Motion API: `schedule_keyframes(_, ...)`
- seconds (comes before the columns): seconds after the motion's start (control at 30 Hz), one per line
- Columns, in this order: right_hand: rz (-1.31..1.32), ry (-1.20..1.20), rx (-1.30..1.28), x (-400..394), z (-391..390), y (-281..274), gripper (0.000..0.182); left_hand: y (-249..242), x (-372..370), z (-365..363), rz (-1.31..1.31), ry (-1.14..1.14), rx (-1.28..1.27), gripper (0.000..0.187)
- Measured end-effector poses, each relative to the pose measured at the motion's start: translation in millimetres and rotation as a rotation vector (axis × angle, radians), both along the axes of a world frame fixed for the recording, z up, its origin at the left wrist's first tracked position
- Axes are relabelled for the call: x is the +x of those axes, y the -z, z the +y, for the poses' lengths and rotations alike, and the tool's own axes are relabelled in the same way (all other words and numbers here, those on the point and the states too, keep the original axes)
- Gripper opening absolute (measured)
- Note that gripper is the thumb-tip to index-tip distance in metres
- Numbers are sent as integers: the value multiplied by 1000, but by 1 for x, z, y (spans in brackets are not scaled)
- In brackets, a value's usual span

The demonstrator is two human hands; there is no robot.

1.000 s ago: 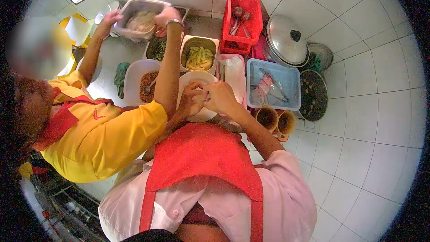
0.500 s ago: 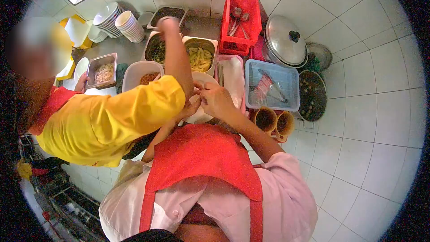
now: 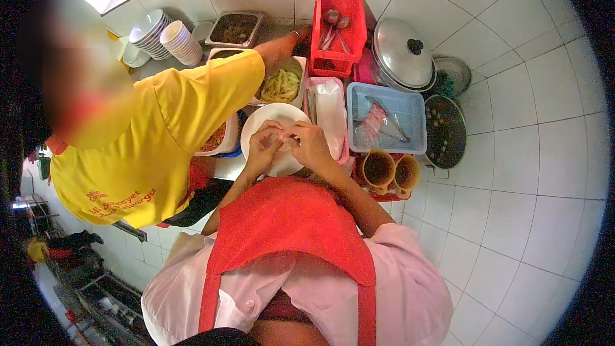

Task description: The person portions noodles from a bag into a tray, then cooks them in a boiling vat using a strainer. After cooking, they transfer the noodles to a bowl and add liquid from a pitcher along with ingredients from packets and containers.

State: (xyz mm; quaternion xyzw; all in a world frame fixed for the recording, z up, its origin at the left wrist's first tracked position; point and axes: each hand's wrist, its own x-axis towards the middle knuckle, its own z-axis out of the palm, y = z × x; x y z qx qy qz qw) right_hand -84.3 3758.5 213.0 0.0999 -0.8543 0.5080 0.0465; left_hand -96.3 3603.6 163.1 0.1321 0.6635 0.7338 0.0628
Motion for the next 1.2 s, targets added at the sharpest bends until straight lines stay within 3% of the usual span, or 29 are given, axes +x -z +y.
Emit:
schedule_keyframes(0.13, 79, -80, 111, -6, 6, 9, 6, 5, -2, -9, -147, 63, 203, 9)
schedule_keyframes(0.2, 84, -87, 111, -7, 7, 10, 6, 8, -6, -10, 108, 6, -15, 14)
schedule_keyframes(0.23, 89, -93, 114, -8, 7, 10, 6, 5, -9, -12, 110, 5, -16, 14)
schedule_keyframes(0.3, 67, -66, 67, -7, 5, 13, 7, -5, -14, -15, 438, -23, -357, 14)
schedule_keyframes(0.4, 38, 11, -25, -3, -1, 8, 8, -13, -15, -10, 603, -101, -367, 11)
schedule_keyframes(0.67, -146, 110, -308, -4, 1, 15, 10, -19, -12, -6, 612, -176, -452, 10)
schedule_keyframes(0.73, -400, 32, -472, -9, 8, 5, 12, -17, -13, -7, 638, -163, -453, 9)
schedule_keyframes(0.77, -380, -60, -298, -13, 14, 10, 19, -11, -14, -8, 602, -156, -397, 8)
schedule_keyframes(0.9, -237, -129, -150, -16, 14, 14, 17, -7, -12, -10, 475, -104, -271, 9)
schedule_keyframes(0.97, 48, -141, 107, -16, 11, 6, 9, -5, -9, -10, 426, -100, -260, 9)
schedule_keyframes(1.07, 123, -105, 241, -12, 5, -3, 8, -13, -6, -9, 375, -77, -225, 9)
schedule_keyframes(1.2, 103, -82, 217, -8, 0, 0, 9, -3, -9, -10, 332, -97, -203, 10)
